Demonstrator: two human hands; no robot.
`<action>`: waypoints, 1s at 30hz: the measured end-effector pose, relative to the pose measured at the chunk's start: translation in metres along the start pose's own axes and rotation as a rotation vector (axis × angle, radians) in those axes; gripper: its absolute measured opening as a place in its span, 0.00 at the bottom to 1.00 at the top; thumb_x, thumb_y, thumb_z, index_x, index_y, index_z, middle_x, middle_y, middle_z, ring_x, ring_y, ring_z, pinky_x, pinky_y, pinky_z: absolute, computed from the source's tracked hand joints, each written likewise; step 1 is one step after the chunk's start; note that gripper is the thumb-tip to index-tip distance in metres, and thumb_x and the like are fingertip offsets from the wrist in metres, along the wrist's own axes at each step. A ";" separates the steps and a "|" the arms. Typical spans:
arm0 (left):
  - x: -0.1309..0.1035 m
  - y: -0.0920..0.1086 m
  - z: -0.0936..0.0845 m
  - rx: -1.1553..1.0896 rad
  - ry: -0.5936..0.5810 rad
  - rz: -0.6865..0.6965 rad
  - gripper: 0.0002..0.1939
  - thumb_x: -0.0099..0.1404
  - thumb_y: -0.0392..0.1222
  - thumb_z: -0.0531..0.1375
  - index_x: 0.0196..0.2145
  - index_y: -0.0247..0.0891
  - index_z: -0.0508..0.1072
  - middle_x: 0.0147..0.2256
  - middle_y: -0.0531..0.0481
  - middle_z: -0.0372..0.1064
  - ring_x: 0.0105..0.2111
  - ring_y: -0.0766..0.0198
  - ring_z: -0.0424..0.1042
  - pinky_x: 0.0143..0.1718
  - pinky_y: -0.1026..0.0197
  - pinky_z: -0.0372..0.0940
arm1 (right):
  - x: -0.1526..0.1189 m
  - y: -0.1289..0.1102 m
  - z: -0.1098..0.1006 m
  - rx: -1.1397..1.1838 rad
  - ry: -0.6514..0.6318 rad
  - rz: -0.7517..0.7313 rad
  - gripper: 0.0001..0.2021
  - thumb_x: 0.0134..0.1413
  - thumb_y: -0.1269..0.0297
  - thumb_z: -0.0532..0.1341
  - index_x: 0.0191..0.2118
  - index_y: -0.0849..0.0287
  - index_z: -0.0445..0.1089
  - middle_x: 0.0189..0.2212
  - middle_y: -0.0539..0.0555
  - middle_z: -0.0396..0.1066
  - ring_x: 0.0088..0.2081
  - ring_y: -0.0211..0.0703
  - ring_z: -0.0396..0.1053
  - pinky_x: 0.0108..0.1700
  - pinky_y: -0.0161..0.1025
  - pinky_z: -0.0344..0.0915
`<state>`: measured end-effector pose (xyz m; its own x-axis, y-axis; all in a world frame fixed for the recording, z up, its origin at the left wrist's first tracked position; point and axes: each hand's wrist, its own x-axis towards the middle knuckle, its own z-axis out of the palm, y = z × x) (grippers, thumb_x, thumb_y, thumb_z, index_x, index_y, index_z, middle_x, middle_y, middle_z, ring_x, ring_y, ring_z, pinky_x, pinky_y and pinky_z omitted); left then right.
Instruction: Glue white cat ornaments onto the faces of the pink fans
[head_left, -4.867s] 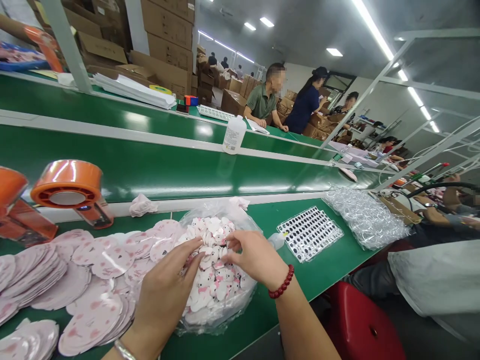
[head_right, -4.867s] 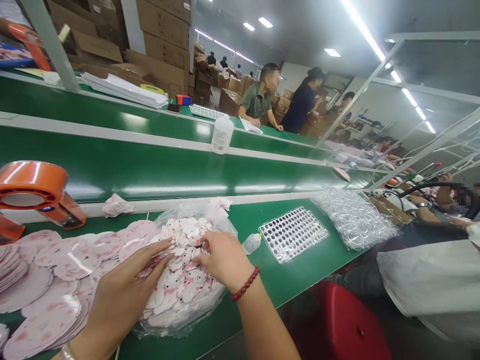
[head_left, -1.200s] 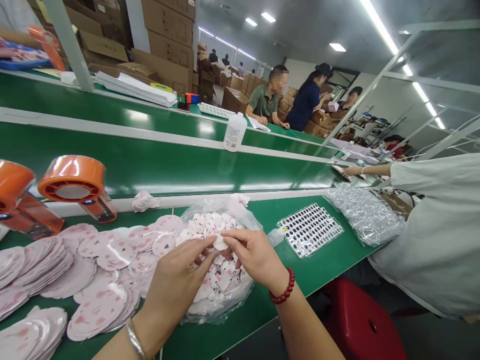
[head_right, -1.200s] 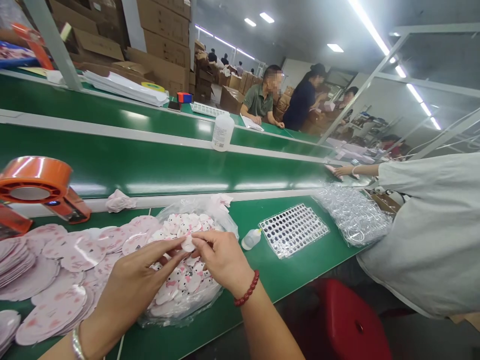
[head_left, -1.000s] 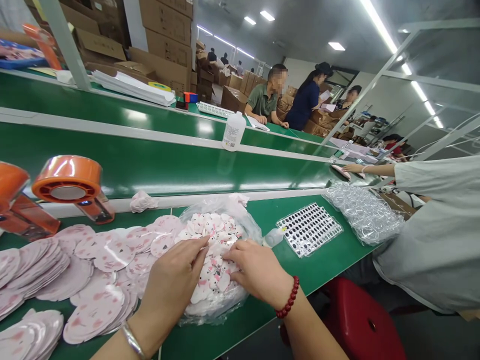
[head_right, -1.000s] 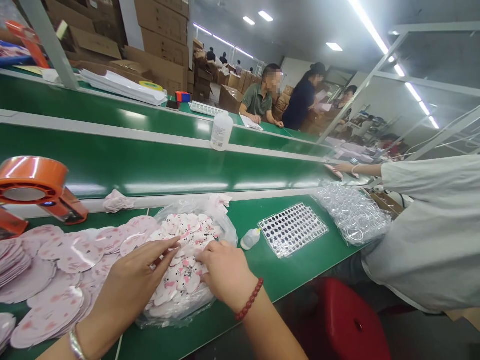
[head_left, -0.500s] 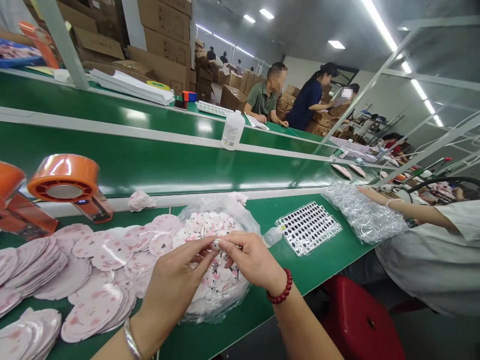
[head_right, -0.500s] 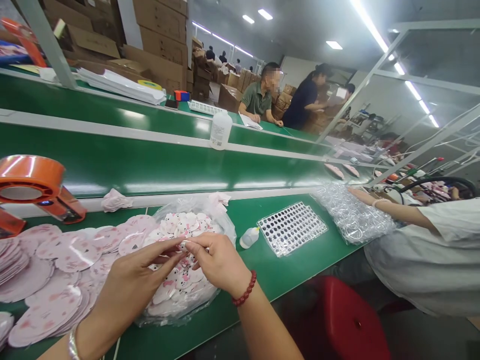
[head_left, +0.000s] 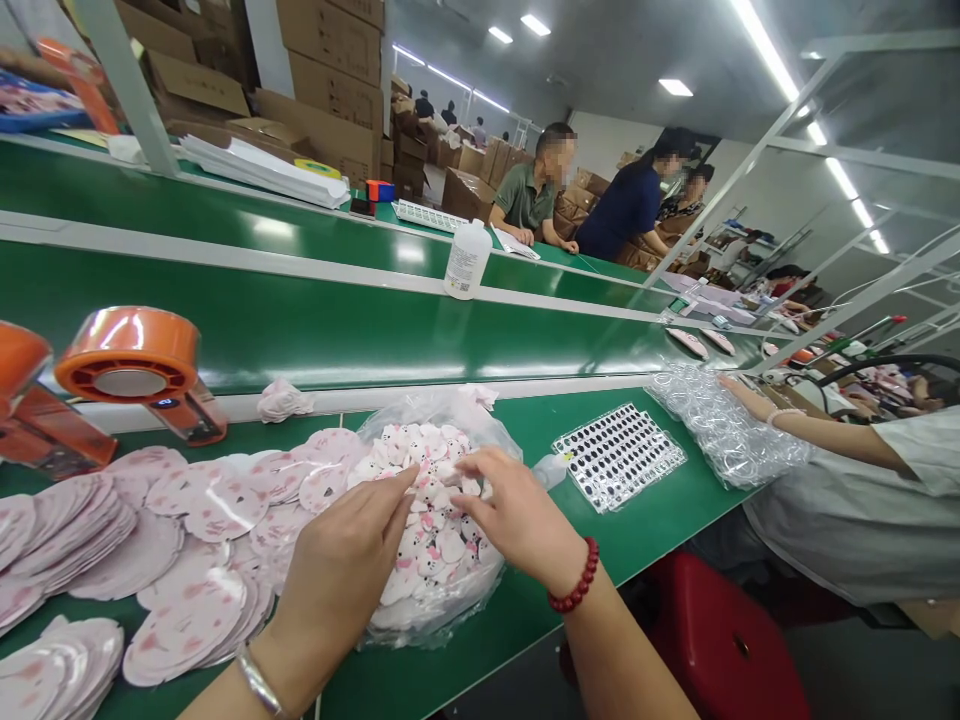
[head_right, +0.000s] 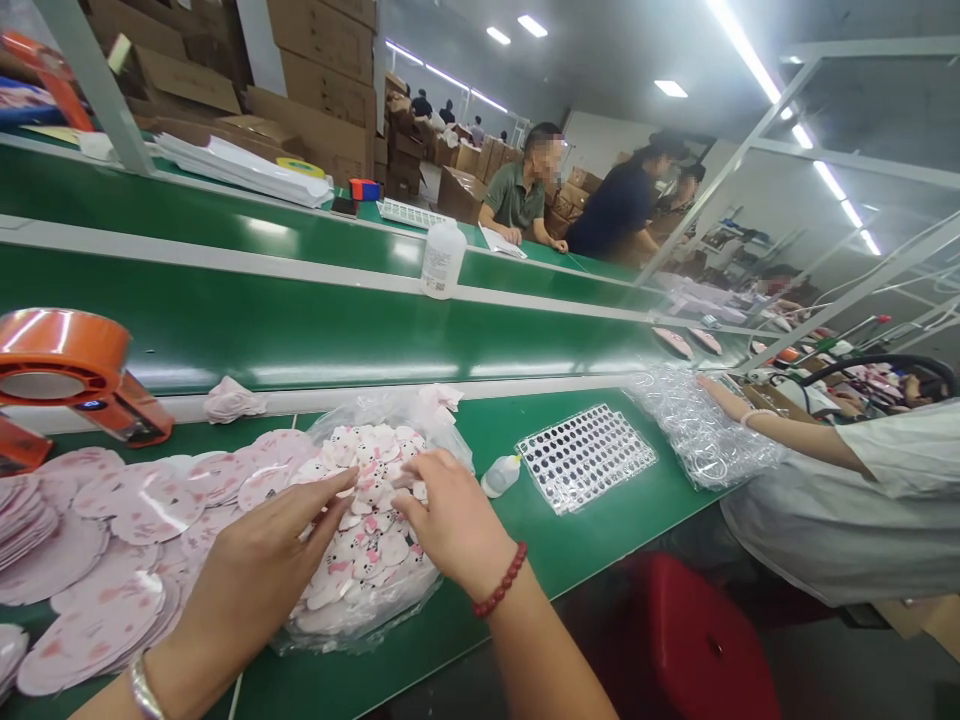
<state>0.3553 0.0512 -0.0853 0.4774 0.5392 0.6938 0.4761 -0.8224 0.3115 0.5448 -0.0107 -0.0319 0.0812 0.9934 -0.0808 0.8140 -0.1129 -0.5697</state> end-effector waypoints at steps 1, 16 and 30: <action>-0.001 0.000 0.000 0.008 -0.012 0.002 0.13 0.73 0.38 0.55 0.48 0.32 0.76 0.39 0.42 0.81 0.37 0.54 0.81 0.38 0.54 0.75 | -0.006 -0.001 -0.003 -0.084 -0.039 0.001 0.13 0.62 0.68 0.67 0.52 0.56 0.74 0.52 0.56 0.73 0.53 0.50 0.72 0.53 0.45 0.70; -0.007 0.004 0.007 0.039 -0.129 0.084 0.11 0.72 0.34 0.54 0.45 0.33 0.76 0.43 0.44 0.79 0.42 0.54 0.77 0.39 0.53 0.74 | -0.003 -0.013 -0.003 -0.600 -0.253 0.001 0.09 0.57 0.65 0.71 0.42 0.61 0.78 0.40 0.59 0.79 0.45 0.55 0.76 0.40 0.42 0.71; -0.009 0.014 0.008 -0.065 -0.282 0.147 0.17 0.56 0.34 0.70 0.45 0.35 0.77 0.45 0.45 0.79 0.45 0.48 0.71 0.43 0.44 0.73 | -0.012 0.004 -0.014 -0.320 0.021 -0.077 0.14 0.65 0.70 0.65 0.55 0.57 0.73 0.52 0.51 0.77 0.50 0.42 0.76 0.55 0.38 0.71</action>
<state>0.3633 0.0366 -0.0920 0.7272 0.4357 0.5303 0.3435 -0.9000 0.2684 0.5547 -0.0227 -0.0219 0.0221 0.9993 -0.0286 0.9574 -0.0294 -0.2873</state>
